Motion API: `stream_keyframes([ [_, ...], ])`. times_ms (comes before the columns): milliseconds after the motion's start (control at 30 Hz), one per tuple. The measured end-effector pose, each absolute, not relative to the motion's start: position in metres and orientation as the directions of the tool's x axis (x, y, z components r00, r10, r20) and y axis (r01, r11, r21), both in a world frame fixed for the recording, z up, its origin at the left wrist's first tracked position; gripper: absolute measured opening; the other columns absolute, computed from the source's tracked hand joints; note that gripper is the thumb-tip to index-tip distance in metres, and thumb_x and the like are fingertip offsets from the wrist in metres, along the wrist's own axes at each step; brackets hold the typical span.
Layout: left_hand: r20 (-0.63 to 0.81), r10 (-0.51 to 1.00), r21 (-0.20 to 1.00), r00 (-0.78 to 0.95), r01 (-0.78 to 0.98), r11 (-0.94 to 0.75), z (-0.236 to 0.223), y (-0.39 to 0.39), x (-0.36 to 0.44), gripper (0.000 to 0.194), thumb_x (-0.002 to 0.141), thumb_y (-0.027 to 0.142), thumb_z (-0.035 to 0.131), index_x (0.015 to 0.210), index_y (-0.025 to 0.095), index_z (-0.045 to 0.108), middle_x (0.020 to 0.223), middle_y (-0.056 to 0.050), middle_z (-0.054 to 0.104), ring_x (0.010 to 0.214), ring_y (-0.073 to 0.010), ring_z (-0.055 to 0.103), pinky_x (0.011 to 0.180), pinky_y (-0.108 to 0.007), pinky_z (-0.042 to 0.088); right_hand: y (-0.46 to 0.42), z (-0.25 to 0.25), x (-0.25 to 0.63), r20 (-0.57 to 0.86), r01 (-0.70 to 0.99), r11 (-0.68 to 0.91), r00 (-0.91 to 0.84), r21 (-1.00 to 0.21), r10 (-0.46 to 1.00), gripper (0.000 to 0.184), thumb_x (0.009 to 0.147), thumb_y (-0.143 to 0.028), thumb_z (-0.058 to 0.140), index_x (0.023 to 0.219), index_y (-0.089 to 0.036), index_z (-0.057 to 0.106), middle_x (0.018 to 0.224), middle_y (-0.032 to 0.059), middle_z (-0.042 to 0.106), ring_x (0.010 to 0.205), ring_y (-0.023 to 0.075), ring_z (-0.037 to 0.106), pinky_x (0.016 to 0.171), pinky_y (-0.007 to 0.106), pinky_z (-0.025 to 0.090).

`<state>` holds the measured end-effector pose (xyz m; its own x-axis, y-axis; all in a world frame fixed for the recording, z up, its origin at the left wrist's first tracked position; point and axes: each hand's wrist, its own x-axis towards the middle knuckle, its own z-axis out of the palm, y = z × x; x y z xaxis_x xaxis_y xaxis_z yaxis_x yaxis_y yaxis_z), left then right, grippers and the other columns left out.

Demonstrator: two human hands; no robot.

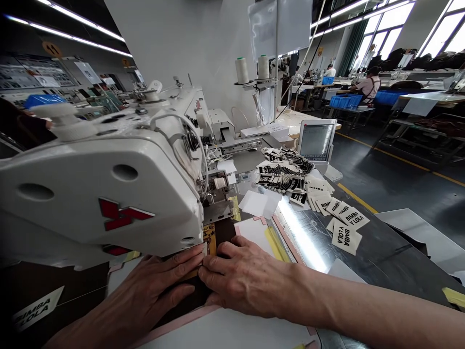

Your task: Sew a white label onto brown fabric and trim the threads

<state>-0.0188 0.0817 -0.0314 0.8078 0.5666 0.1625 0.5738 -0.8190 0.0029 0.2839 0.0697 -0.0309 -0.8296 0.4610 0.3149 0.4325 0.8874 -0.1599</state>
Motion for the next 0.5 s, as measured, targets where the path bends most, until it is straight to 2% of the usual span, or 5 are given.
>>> stream_keyframes([
  [133,0.16,0.571,-0.007,0.805,0.579,-0.815,-0.0328,0.0824,-0.018,0.062,0.111,0.04,0.058,0.169,0.037,0.036,0.161,0.003,0.057,0.137,-0.0215,0.067,0.101,-0.032,0.054,0.0674,-0.0307,0.2869,0.314,0.431,0.887,-0.83,-0.163,0.461,0.038,0.118,-0.04,0.046,0.141,-0.015,0.063,0.135,0.0122,0.072,0.105,0.0242,0.06,0.096,0.043,0.047],
  [300,0.173,0.575,-0.055,0.799,0.591,-0.805,-0.0366,0.0816,-0.0162,0.055,0.113,0.044,0.054,0.166,0.038,0.041,0.164,0.005,0.055,0.133,-0.0214,0.068,0.1,-0.035,0.052,0.0649,-0.0338,0.2917,0.312,0.437,0.882,-0.825,-0.178,0.472,0.04,0.119,-0.039,0.044,0.144,-0.015,0.063,0.15,0.0107,0.066,0.117,0.0254,0.06,0.104,0.044,0.047],
  [500,0.243,0.565,-0.073,0.788,0.596,-0.8,-0.0365,0.0778,-0.0138,0.049,0.112,0.042,0.053,0.161,0.035,0.049,0.159,0.004,0.061,0.127,-0.0241,0.069,0.102,-0.04,0.049,0.0654,-0.0356,0.2922,0.332,0.424,0.886,-0.822,-0.186,0.463,0.038,0.118,-0.038,0.046,0.144,-0.016,0.063,0.152,0.0098,0.066,0.119,0.0252,0.062,0.104,0.043,0.047],
])
